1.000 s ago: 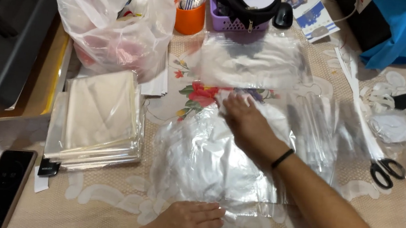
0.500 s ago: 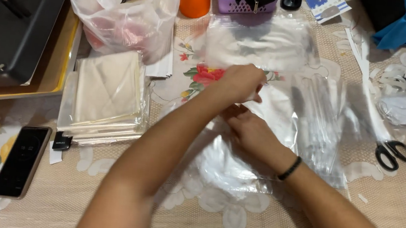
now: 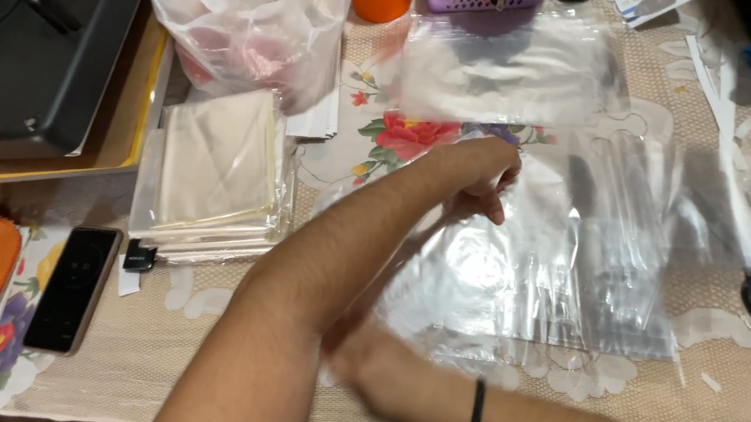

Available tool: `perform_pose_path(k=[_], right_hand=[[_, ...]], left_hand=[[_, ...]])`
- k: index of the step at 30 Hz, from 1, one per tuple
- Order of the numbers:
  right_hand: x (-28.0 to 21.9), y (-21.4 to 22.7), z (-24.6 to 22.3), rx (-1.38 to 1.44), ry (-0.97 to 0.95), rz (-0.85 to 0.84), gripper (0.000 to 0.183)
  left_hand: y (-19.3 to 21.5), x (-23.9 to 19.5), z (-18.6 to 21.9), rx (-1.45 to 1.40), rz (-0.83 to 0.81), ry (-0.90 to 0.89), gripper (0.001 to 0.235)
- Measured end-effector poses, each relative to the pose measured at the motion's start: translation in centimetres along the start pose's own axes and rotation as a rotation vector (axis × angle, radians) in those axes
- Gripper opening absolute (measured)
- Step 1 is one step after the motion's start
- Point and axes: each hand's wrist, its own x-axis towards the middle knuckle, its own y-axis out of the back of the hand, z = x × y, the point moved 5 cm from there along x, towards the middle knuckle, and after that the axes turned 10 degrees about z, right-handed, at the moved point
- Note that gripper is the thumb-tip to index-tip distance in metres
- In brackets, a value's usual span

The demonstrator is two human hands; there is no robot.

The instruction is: Cleaning and organizing clear plastic bags using a cloth on a workspace.

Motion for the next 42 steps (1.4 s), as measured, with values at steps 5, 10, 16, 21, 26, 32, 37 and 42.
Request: perform_pose_path(k=[5, 10, 16, 21, 26, 32, 37, 42], right_hand=[[-2.4, 1.5, -5.5, -0.288, 0.453, -0.146, 0.030], [-4.2, 11.7, 2.3, -0.375, 0.176, -0.012, 0.037], [-10.5, 6.1, 0.4, -0.575, 0.183, -0.101, 0.046], [-9.4, 5.9, -6.3, -0.029, 0.283, -0.278, 0.052], [-6.6, 20.4, -2.7, -0.328, 0.144, 0.725, 0.038], [-4.7, 25.9, 2.7, -0.053, 0.146, 1.323, 0.033], [-5.4, 26.7, 6.6, -0.088, 0.133, 1.257, 0.034], [-5.2, 26.6, 6.5, -0.091, 0.130, 1.237, 0.034]], left_hand=[[0.8, -0.3, 0.3, -0.014, 0.008, -0.001, 0.048], [0.8, -0.5, 0.2, -0.018, 0.024, -0.038, 0.049], [2.0, -2.1, 1.5, 0.006, -0.032, 0.050, 0.044], [3.7, -4.3, 3.1, 0.025, 0.019, -0.033, 0.033], [1.6, -4.3, 1.3, 0.068, 0.257, -0.160, 0.060], [1.8, -5.3, 0.9, 0.070, 0.167, -0.043, 0.072], [2.7, -6.4, 0.9, -0.027, 0.102, -0.057, 0.041], [3.6, -6.4, -0.2, -0.161, 0.276, -0.091, 0.021]])
